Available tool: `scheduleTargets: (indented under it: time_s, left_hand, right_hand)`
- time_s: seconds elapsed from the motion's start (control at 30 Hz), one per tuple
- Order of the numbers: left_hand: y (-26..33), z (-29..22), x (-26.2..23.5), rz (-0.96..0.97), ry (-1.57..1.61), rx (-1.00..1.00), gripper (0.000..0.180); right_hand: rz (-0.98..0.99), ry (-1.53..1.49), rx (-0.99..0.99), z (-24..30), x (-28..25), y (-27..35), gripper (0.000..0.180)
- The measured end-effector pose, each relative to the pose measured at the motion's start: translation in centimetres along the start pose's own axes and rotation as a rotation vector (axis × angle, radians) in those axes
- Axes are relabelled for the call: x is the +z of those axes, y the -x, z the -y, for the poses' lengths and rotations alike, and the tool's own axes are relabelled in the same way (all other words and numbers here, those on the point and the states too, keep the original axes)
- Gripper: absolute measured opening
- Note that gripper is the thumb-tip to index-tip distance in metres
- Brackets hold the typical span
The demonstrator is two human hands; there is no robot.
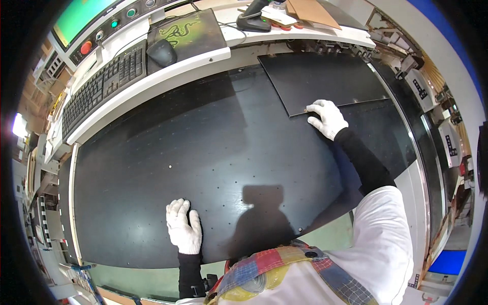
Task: Moving furniture panels from pallets to a workbench for finishing and edge trimming.
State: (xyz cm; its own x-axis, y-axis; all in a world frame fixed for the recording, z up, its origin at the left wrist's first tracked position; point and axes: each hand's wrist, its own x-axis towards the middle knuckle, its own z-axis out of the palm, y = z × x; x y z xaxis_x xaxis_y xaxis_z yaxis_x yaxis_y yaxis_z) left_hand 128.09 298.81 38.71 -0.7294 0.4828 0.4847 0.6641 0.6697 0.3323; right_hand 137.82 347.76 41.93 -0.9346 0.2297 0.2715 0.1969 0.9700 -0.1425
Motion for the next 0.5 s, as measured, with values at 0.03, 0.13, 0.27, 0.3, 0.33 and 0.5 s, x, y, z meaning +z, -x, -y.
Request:
scheduleTargets:
  time_s: [0.03, 0.13, 0.27, 0.3, 0.33, 0.5]
  left_hand:
    - [0.1, -0.3, 0.2, -0.002, -0.011, 0.000, 0.034]
    - [0.3, -1.3, 0.6, -0.027, -0.071, -0.026, 0.034]
    - [1.4, -2.8, 0.2, -0.044, -0.061, -0.025, 0.034]
    - [2.1, -3.1, -0.2, -0.065, -0.083, -0.051, 0.034]
    - [2.7, -3.5, -0.7, -0.038, -0.074, -0.051, 0.034]
    - [7.0, -5.8, -3.2, -0.005, -0.043, -0.136, 0.036]
  right_hand:
    - [-0.004, -0.010, -0.004, 0.2, -0.1, -0.1, 0.033]
    - [0.050, -0.006, 0.005, 0.5, -0.4, -0.8, 0.029]
    - [0.034, -0.044, -0.063, -0.1, 0.4, -1.6, 0.017]
    - [0.056, -0.065, -0.070, 0.2, 0.6, -1.9, 0.015]
    - [0.027, -0.087, -0.116, 0.6, 0.6, -2.0, 0.016]
    - [0.152, -0.196, -0.239, 4.7, 0.6, -1.2, 0.016]
